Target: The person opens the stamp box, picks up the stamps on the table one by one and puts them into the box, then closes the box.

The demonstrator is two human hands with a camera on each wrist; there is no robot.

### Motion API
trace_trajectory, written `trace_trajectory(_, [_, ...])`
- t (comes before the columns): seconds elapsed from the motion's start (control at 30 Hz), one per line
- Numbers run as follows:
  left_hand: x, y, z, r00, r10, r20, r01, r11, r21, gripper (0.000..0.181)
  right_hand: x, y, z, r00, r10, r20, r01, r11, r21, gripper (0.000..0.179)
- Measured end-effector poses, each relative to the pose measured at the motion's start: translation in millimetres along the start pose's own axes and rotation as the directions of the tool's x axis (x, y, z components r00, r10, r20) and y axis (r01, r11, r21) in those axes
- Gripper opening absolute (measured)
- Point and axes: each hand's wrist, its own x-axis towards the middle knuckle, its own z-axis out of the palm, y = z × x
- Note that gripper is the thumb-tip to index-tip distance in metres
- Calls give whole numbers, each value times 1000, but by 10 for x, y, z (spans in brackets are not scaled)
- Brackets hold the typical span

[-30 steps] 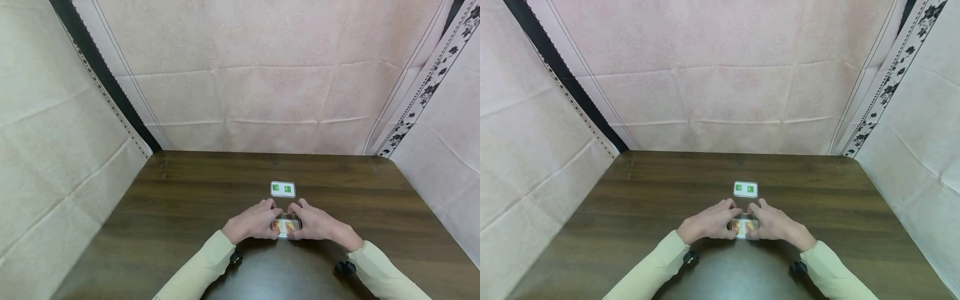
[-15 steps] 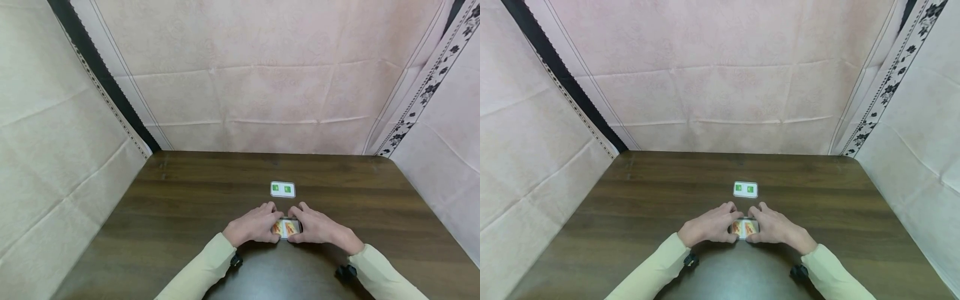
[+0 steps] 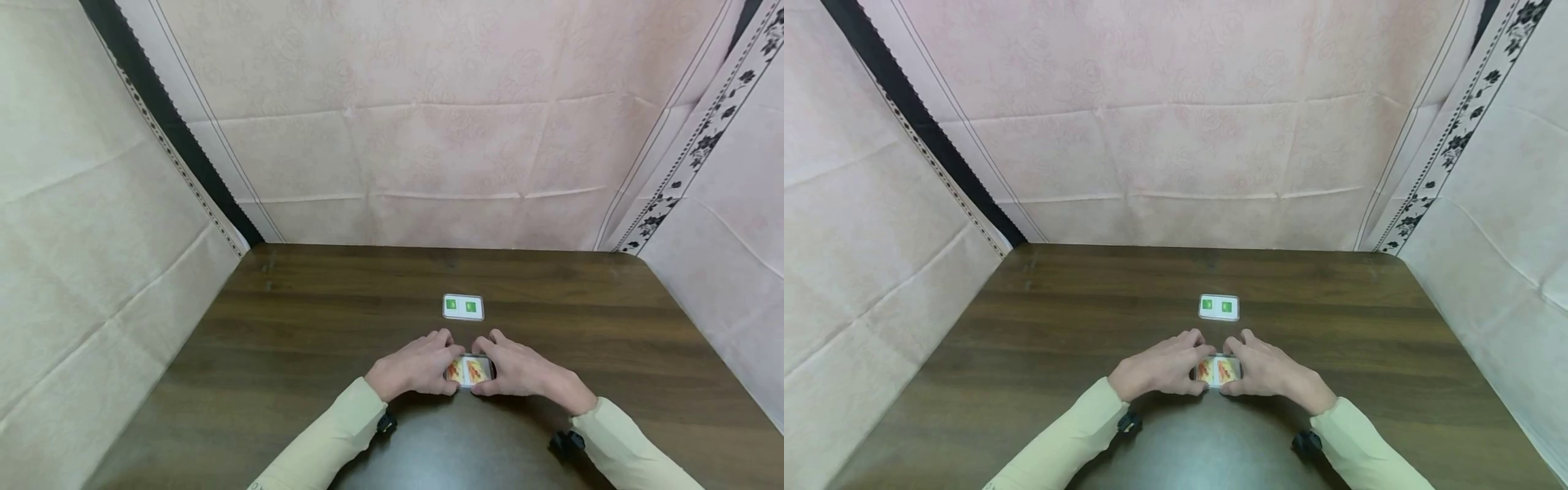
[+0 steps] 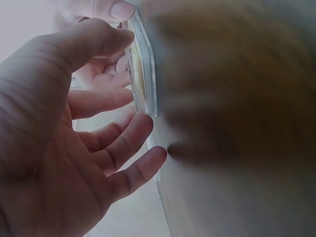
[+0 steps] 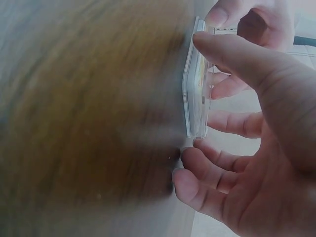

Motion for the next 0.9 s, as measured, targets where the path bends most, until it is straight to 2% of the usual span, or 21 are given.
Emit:
trace_trajectory(0.13, [2,1,10,1000,-11,12,11,1000,2,61,-11,-1,4,1000,-3,2,3,1000,-2,60])
trace_trajectory(0.43, [5,-4,5,1000,-1,-7,1,999,39,62,-6,3,-11,1000,-10,-6,9,1000,-19,61])
trace_trajectory(0.63, [-11,-27,-10,1000,-7,6,7,999,37,66,-26,13,-28,1000,-15,-9,15,999,-32,67])
trace_trajectory(0.77, [-37,-71,-46,1000,-3,8,3,1000,23,66,-43,35,-75,1000,-22,1,22,999,-35,73])
trace_trajectory(0.9, [-73,-161,-121,1000,-19,-2,19,1000,19,61,-39,82,-173,999,-35,-3,34,998,-53,69])
